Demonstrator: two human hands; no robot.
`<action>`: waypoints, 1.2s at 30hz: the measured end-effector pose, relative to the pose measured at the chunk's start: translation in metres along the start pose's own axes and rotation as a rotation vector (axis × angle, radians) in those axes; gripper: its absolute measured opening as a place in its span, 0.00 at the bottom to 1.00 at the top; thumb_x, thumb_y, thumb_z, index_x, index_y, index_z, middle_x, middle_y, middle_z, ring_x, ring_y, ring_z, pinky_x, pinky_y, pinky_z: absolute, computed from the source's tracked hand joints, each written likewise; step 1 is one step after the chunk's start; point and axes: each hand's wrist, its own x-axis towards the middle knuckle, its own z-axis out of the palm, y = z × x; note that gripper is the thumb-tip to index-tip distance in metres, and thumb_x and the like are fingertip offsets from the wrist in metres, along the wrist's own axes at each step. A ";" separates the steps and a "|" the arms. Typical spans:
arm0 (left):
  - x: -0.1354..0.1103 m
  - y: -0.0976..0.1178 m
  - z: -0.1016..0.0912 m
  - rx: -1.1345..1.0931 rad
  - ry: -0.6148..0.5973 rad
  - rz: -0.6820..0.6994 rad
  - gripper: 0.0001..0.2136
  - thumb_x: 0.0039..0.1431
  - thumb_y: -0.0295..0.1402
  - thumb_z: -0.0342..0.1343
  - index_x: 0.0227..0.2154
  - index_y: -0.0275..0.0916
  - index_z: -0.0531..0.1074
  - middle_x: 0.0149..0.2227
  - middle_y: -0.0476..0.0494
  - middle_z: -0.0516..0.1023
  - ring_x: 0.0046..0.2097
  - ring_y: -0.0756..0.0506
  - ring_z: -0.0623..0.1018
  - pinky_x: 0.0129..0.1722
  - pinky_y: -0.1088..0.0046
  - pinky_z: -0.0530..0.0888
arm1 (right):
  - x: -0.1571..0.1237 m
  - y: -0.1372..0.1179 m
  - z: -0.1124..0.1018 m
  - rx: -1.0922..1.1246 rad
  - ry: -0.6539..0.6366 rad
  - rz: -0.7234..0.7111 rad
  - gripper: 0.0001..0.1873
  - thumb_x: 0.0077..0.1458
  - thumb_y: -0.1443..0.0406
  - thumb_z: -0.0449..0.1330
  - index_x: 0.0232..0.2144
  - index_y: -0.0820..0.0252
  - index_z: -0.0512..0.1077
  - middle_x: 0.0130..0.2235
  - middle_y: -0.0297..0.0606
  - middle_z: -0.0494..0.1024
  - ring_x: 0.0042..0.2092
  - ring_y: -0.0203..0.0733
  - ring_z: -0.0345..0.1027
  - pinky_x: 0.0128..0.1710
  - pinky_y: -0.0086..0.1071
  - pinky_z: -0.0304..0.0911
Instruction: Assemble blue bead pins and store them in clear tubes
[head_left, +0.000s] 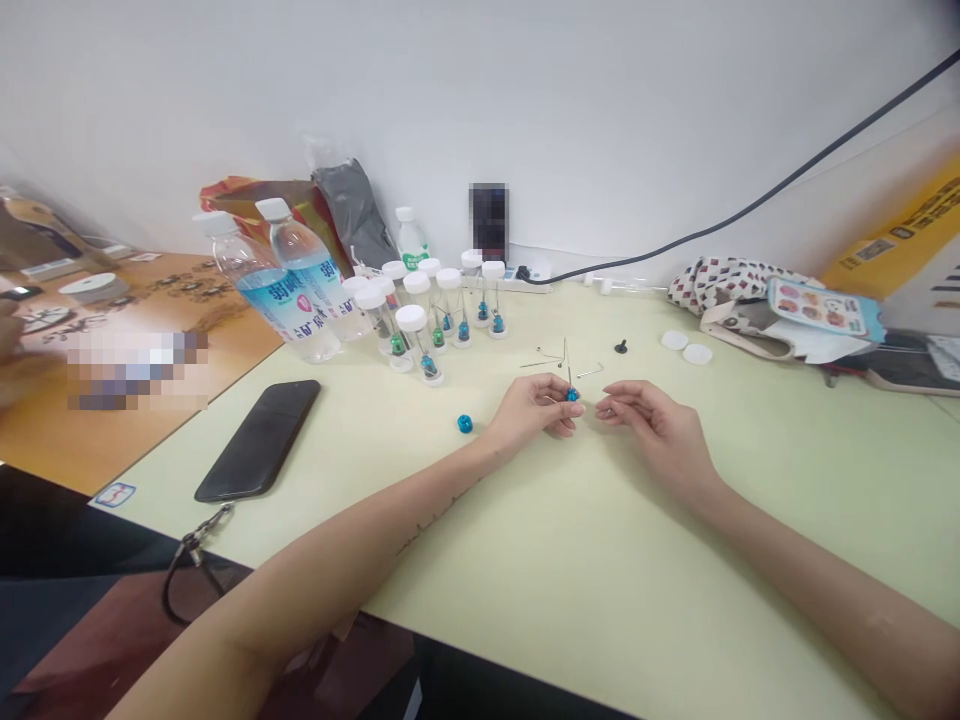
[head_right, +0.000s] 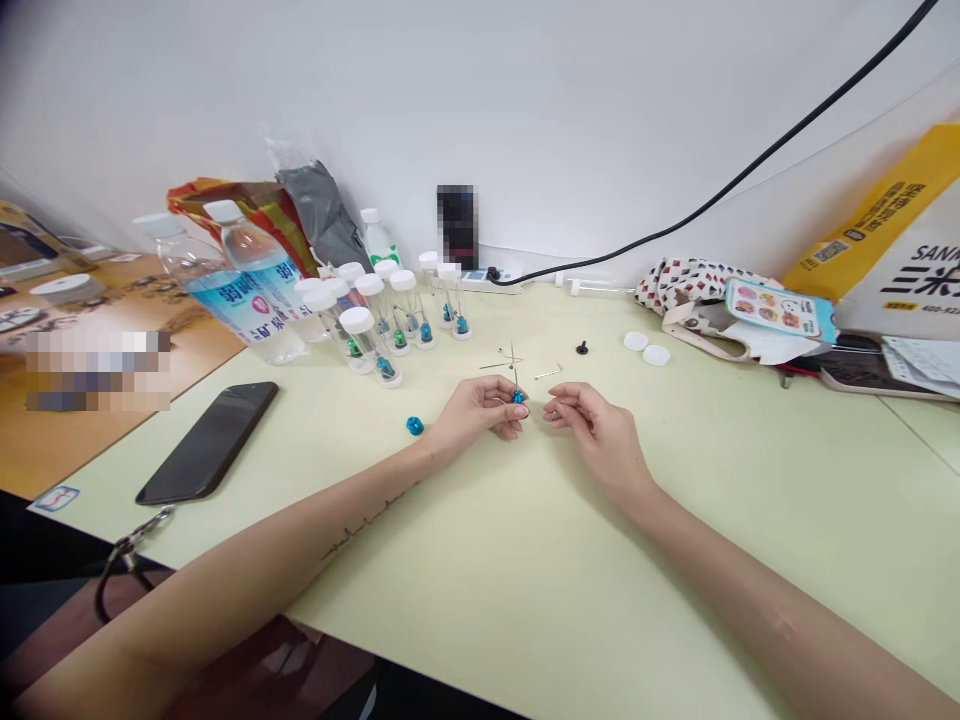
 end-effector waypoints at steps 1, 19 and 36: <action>0.000 0.000 0.000 -0.010 -0.013 -0.002 0.17 0.43 0.38 0.64 0.34 0.32 0.70 0.27 0.44 0.74 0.26 0.51 0.76 0.29 0.72 0.76 | 0.000 0.000 0.000 -0.077 -0.001 -0.039 0.10 0.60 0.63 0.49 0.42 0.55 0.67 0.39 0.39 0.77 0.39 0.42 0.72 0.41 0.38 0.67; 0.002 -0.003 -0.001 -0.018 -0.082 -0.029 0.18 0.46 0.37 0.62 0.39 0.31 0.71 0.34 0.38 0.76 0.31 0.50 0.76 0.33 0.70 0.76 | -0.007 0.004 -0.003 -0.604 -0.070 -0.363 0.11 0.60 0.67 0.46 0.36 0.56 0.68 0.34 0.38 0.75 0.30 0.36 0.69 0.29 0.29 0.61; 0.000 -0.006 0.001 -0.029 -0.140 -0.028 0.18 0.40 0.36 0.66 0.32 0.31 0.71 0.28 0.44 0.74 0.28 0.50 0.76 0.31 0.71 0.76 | -0.006 0.000 -0.002 -0.334 -0.064 -0.344 0.14 0.61 0.66 0.43 0.42 0.52 0.68 0.33 0.38 0.73 0.32 0.39 0.68 0.33 0.34 0.63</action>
